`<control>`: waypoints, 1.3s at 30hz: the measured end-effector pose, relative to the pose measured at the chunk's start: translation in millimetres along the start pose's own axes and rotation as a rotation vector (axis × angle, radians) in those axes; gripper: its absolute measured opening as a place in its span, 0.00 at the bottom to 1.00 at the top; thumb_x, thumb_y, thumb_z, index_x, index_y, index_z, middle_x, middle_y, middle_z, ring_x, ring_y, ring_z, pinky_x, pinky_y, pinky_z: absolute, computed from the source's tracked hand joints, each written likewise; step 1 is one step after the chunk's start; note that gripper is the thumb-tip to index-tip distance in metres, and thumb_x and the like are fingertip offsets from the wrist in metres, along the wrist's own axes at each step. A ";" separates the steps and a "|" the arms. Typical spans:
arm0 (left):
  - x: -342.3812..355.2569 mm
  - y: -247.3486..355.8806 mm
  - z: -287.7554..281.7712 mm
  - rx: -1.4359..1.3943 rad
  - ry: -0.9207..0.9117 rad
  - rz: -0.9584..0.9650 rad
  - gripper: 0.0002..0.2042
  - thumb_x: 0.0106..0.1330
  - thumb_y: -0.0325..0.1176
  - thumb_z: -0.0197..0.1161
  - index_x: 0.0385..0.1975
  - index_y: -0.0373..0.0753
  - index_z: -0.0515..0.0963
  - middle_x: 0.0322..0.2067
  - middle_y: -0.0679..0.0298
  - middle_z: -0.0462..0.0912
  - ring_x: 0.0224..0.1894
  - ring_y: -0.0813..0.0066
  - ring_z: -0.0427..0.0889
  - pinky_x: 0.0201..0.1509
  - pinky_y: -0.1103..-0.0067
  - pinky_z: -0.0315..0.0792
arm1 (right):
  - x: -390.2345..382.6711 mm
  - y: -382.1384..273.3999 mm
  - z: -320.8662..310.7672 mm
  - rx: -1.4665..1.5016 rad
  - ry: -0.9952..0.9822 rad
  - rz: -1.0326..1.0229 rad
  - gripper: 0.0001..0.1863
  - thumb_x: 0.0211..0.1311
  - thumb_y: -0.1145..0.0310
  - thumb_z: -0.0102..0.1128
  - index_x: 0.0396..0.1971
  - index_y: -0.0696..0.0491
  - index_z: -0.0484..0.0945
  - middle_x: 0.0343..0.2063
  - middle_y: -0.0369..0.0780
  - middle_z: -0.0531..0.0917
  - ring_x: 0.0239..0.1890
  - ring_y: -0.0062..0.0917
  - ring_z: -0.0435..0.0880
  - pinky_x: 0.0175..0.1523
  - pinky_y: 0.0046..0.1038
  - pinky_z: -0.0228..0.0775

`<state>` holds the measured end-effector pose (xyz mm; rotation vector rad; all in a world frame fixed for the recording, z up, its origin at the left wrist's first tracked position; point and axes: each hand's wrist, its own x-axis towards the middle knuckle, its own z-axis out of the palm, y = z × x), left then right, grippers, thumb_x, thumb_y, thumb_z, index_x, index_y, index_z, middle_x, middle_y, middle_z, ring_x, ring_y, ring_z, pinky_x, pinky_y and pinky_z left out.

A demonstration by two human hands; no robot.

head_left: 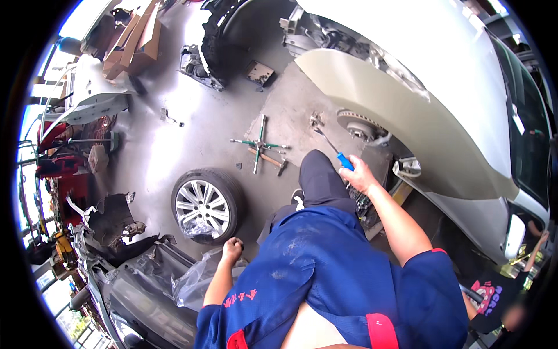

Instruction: The person uses a pry tool to detach a trim piece from the edge of a vehicle's windshield and fender area.

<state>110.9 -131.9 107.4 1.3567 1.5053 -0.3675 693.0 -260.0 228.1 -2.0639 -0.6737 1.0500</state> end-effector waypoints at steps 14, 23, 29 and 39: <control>226.0 357.2 -213.7 0.145 -0.039 0.095 0.16 0.71 0.35 0.54 0.44 0.30 0.84 0.37 0.52 0.90 0.42 0.64 0.88 0.51 0.70 0.79 | 372.5 -303.0 1.6 0.164 -0.132 -0.361 0.22 0.64 0.49 0.66 0.29 0.57 0.81 0.27 0.46 0.81 0.32 0.38 0.81 0.41 0.37 0.73; 330.6 589.2 -377.9 0.028 0.085 -0.079 0.13 0.72 0.34 0.52 0.45 0.33 0.82 0.35 0.58 0.88 0.33 0.71 0.86 0.37 0.76 0.79 | 518.7 -408.5 -95.6 0.247 0.034 -0.101 0.21 0.68 0.53 0.66 0.28 0.57 0.77 0.20 0.36 0.75 0.25 0.22 0.71 0.34 0.30 0.68; 468.5 719.1 -469.2 0.613 -0.242 -0.008 0.18 0.69 0.37 0.52 0.46 0.33 0.86 0.36 0.53 0.90 0.41 0.65 0.89 0.51 0.71 0.80 | 628.4 -451.7 -102.2 0.356 0.204 0.032 0.19 0.68 0.55 0.68 0.26 0.54 0.76 0.19 0.29 0.71 0.25 0.15 0.66 0.33 0.25 0.65; 782.9 1193.1 -574.2 0.485 -0.022 0.689 0.16 0.67 0.34 0.53 0.40 0.30 0.85 0.30 0.51 0.88 0.34 0.62 0.88 0.44 0.71 0.79 | 848.4 -577.9 -138.2 0.286 0.454 0.111 0.23 0.66 0.48 0.67 0.34 0.57 0.81 0.24 0.42 0.83 0.29 0.32 0.82 0.40 0.34 0.75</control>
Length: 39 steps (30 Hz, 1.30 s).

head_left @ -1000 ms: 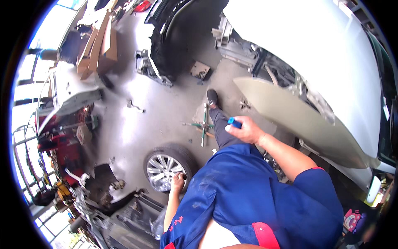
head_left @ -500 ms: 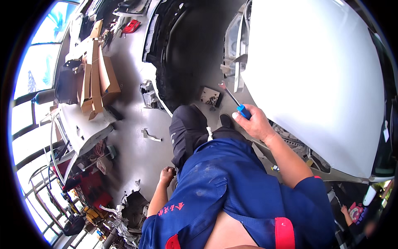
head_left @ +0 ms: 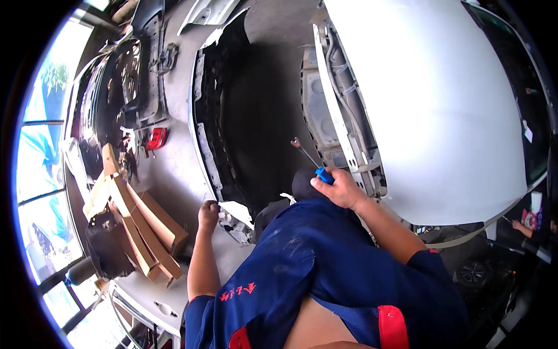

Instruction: The person uses a pry tool to detach a trim piece from the edge of a vehicle's windshield and fender area.

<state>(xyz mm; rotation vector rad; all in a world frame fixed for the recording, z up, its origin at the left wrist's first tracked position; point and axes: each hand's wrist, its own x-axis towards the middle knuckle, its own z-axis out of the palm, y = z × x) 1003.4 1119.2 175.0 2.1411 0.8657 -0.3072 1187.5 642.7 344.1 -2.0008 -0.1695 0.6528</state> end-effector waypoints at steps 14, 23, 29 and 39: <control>336.4 175.3 -32.9 0.462 -0.487 0.083 0.18 0.70 0.42 0.55 0.45 0.37 0.87 0.45 0.49 0.89 0.53 0.51 0.86 0.59 0.63 0.77 | 389.9 -69.5 -82.2 0.048 0.367 -0.048 0.23 0.66 0.47 0.64 0.40 0.56 0.84 0.35 0.50 0.87 0.42 0.45 0.87 0.49 0.40 0.77; 584.3 351.1 -76.7 0.252 -0.519 -0.110 0.15 0.71 0.39 0.55 0.45 0.38 0.83 0.39 0.53 0.87 0.42 0.58 0.84 0.46 0.69 0.74 | 623.0 -160.8 -291.4 0.137 0.508 0.013 0.21 0.67 0.52 0.66 0.35 0.58 0.80 0.26 0.44 0.82 0.30 0.31 0.82 0.40 0.34 0.73; 813.0 515.8 -58.2 0.466 -0.641 0.003 0.13 0.72 0.38 0.55 0.46 0.38 0.81 0.35 0.55 0.86 0.35 0.63 0.84 0.37 0.73 0.72 | 796.6 -147.1 -393.0 0.172 0.722 0.000 0.17 0.68 0.56 0.68 0.40 0.57 0.80 0.25 0.38 0.79 0.27 0.21 0.75 0.38 0.28 0.72; 1253.0 959.2 -17.5 0.429 -0.690 0.083 0.12 0.73 0.37 0.54 0.47 0.37 0.78 0.30 0.59 0.85 0.29 0.68 0.84 0.30 0.73 0.74 | 978.8 -136.1 -524.1 0.191 0.927 0.455 0.18 0.66 0.56 0.67 0.37 0.58 0.80 0.27 0.46 0.82 0.30 0.34 0.81 0.39 0.36 0.73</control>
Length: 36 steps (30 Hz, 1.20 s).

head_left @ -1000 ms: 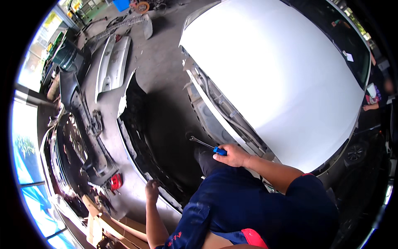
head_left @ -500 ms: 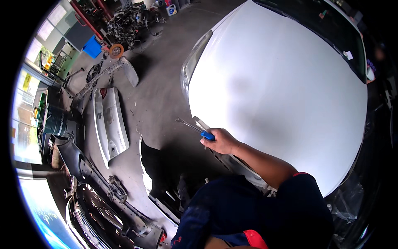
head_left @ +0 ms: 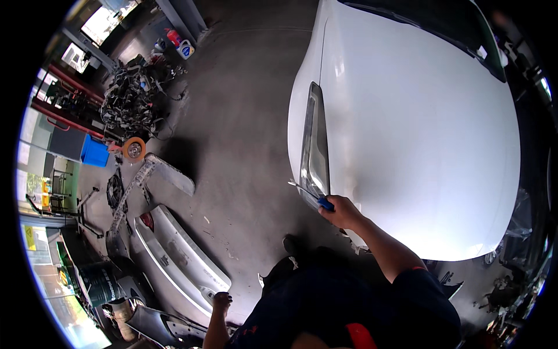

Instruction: The person uses a pry tool to detach a trim piece from the edge of a vehicle's windshield and fender area.

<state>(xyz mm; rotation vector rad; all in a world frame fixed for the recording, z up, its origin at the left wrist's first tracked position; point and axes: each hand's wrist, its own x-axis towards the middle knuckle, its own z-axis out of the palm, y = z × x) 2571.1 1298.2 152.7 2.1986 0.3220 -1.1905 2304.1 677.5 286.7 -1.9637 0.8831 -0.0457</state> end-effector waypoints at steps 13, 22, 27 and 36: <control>224.4 510.3 -30.0 0.444 -0.248 0.608 0.11 0.75 0.28 0.51 0.47 0.32 0.80 0.38 0.54 0.88 0.42 0.67 0.89 0.47 0.74 0.80 | 227.9 -70.8 57.5 0.336 0.271 0.157 0.17 0.64 0.56 0.67 0.41 0.55 0.81 0.27 0.46 0.83 0.30 0.34 0.83 0.40 0.37 0.74; 358.2 570.3 -131.8 0.523 -0.165 0.129 0.09 0.75 0.29 0.53 0.48 0.35 0.78 0.38 0.56 0.84 0.38 0.67 0.84 0.41 0.72 0.79 | 500.3 -200.0 -18.7 0.406 0.214 0.000 0.20 0.65 0.61 0.69 0.51 0.56 0.78 0.34 0.44 0.85 0.36 0.31 0.85 0.45 0.33 0.77; 464.9 704.3 -97.8 1.072 -0.318 0.287 0.11 0.74 0.34 0.54 0.48 0.35 0.79 0.39 0.55 0.85 0.40 0.64 0.84 0.45 0.70 0.78 | 613.4 -159.4 -53.5 0.294 0.327 0.195 0.19 0.64 0.62 0.68 0.50 0.55 0.77 0.35 0.46 0.83 0.38 0.36 0.84 0.47 0.35 0.76; 631.2 1256.9 77.1 0.480 -0.520 0.599 0.10 0.74 0.27 0.52 0.49 0.35 0.77 0.35 0.62 0.82 0.35 0.75 0.81 0.38 0.80 0.77 | 739.2 -206.6 -191.2 0.233 0.520 0.504 0.16 0.63 0.58 0.68 0.36 0.57 0.81 0.32 0.50 0.85 0.39 0.45 0.86 0.46 0.41 0.77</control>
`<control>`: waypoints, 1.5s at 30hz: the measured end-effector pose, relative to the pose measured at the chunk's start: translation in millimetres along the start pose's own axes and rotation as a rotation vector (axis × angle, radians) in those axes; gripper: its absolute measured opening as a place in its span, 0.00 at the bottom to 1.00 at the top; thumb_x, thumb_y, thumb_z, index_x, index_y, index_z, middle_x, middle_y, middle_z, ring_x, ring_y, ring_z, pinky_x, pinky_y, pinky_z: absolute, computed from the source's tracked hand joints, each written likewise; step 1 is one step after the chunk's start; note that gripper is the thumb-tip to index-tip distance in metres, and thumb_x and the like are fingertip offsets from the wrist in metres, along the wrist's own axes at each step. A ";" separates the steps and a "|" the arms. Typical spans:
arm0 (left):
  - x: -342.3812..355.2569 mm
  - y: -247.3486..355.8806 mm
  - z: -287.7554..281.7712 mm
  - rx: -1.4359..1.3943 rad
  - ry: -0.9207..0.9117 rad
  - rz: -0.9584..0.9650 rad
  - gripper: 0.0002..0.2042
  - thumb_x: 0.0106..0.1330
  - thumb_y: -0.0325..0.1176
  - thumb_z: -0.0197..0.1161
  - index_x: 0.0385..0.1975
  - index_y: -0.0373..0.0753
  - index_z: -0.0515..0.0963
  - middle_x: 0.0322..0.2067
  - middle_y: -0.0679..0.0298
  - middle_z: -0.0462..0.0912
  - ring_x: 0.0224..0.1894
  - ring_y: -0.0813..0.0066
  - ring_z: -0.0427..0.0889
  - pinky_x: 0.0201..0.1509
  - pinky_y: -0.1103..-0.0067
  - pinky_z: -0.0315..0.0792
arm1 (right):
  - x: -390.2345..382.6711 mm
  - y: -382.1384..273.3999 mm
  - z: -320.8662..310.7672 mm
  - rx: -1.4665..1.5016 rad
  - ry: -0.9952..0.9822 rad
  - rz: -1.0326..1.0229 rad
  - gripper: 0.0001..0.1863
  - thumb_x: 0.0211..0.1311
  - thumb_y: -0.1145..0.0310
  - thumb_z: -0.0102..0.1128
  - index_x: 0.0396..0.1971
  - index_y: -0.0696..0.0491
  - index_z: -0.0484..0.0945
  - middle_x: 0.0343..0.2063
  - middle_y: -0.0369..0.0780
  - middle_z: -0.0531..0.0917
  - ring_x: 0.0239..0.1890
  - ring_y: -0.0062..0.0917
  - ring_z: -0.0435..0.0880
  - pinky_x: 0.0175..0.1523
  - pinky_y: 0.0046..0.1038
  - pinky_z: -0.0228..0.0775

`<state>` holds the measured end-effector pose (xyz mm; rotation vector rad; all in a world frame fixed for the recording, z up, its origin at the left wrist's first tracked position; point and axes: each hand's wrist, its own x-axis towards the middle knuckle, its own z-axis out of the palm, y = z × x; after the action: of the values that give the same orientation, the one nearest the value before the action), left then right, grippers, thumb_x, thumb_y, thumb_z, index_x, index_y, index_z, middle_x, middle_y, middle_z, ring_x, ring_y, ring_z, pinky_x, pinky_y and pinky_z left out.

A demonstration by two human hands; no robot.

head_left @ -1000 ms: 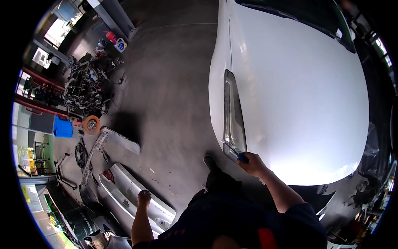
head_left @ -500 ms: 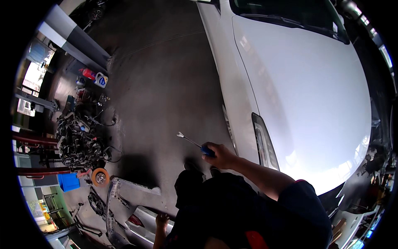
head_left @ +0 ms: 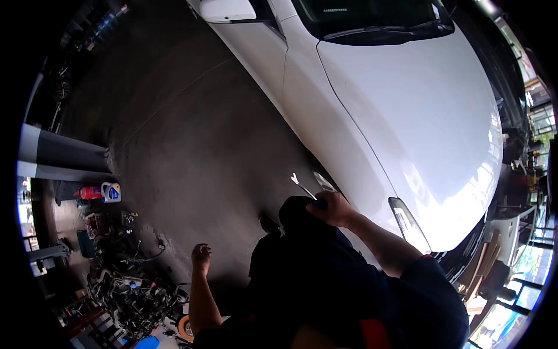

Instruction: The person uses a pry tool to detach a trim piece from the edge of a vehicle's windshield and fender area.

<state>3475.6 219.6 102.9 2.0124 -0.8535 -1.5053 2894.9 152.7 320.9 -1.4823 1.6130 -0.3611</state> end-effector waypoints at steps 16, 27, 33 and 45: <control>244.0 477.0 177.3 0.495 -0.347 0.473 0.17 0.77 0.39 0.52 0.53 0.33 0.78 0.45 0.56 0.86 0.46 0.69 0.85 0.53 0.73 0.77 | 257.0 -53.0 -167.7 0.092 0.470 0.019 0.24 0.64 0.68 0.62 0.60 0.56 0.77 0.26 0.49 0.83 0.27 0.44 0.84 0.38 0.38 0.76; 350.1 705.3 410.4 0.595 -0.866 0.967 0.08 0.77 0.30 0.56 0.45 0.34 0.79 0.37 0.66 0.84 0.38 0.81 0.80 0.47 0.81 0.75 | 372.8 -57.7 -194.4 0.201 0.763 0.116 0.35 0.66 0.78 0.53 0.75 0.51 0.63 0.38 0.53 0.84 0.39 0.48 0.85 0.48 0.39 0.77; 379.1 754.8 444.3 0.581 -1.107 0.847 0.08 0.76 0.25 0.52 0.44 0.34 0.80 0.34 0.65 0.85 0.37 0.77 0.83 0.46 0.78 0.78 | 400.5 -81.1 -200.5 0.146 0.729 0.383 0.37 0.67 0.79 0.49 0.78 0.51 0.56 0.35 0.53 0.84 0.35 0.45 0.85 0.46 0.39 0.77; 387.3 772.2 450.2 0.621 -1.106 1.030 0.09 0.72 0.28 0.54 0.38 0.35 0.82 0.30 0.65 0.87 0.28 0.76 0.82 0.37 0.77 0.76 | 414.5 -89.5 -197.9 0.150 0.709 0.478 0.38 0.67 0.78 0.49 0.78 0.49 0.57 0.29 0.45 0.84 0.32 0.33 0.85 0.46 0.33 0.78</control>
<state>2970.9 -598.2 262.1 0.4706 -2.4916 -1.6420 2849.9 -313.0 329.1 -0.8393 2.3633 -0.7646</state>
